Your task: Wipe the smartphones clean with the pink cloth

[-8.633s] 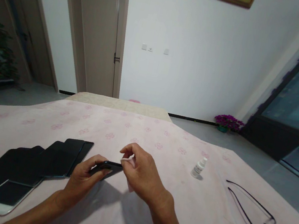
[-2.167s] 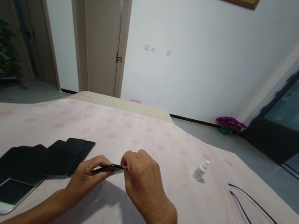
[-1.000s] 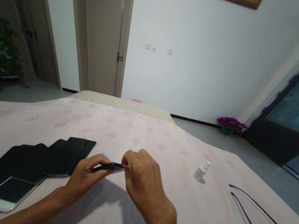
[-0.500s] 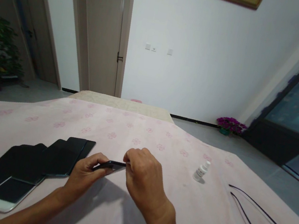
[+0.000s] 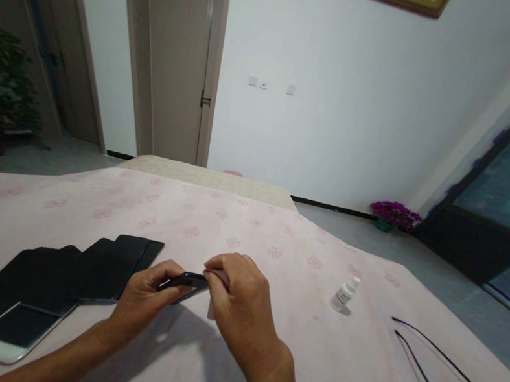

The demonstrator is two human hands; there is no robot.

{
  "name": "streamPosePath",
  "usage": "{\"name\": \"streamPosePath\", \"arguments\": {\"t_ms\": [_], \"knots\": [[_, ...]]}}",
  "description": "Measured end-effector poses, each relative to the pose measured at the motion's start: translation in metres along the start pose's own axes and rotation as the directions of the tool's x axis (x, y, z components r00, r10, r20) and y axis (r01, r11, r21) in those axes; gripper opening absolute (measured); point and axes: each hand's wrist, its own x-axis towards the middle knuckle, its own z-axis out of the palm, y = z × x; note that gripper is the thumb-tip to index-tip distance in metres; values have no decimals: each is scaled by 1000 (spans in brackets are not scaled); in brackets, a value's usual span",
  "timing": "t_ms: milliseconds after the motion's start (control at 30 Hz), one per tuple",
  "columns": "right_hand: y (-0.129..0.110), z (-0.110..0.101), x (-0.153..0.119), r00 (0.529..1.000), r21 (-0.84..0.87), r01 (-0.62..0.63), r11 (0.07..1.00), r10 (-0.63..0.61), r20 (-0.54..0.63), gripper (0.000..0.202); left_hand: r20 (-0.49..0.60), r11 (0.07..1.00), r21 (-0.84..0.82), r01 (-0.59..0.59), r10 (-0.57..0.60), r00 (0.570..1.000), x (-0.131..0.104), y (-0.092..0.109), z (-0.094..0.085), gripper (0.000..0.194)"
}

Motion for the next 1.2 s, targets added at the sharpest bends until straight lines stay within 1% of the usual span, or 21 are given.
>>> {"name": "streamPosePath", "arguments": {"t_ms": [133,233,400,500,633,867,1067,1200], "knots": [[0,4,-1,1000,36,15,999,-15,-7,21,0,1000,1,-5,5,1000,-1,0,1,8],[0,5,-2,1000,26,17,1000,-17,-1,23,11,1000,4,4,-4,1000,-1,-1,1,9],[1,4,-1,998,-17,-42,999,43,38,22,6,1000,9,18,-18,1000,-2,-1,0,10],[2,4,0,997,-34,-63,997,65,38,22,-1,1000,6,19,-19,1000,-1,-1,0,8],[2,4,1,999,-39,-24,999,25,29,22,-6,1000,7,17,-17,1000,-1,-1,1,8],[2,3,0,997,-74,41,996,-36,74,21,-12,1000,-6,1,-1,1000,-1,-1,1,5],[4,3,0,992,-139,115,984,-107,65,18,-6,1000,3,-14,14,1000,-1,1,1,4],[6,2,0,988,-152,139,979,-126,89,18,-4,1000,8,-17,17,1000,-1,2,1,5]]}}
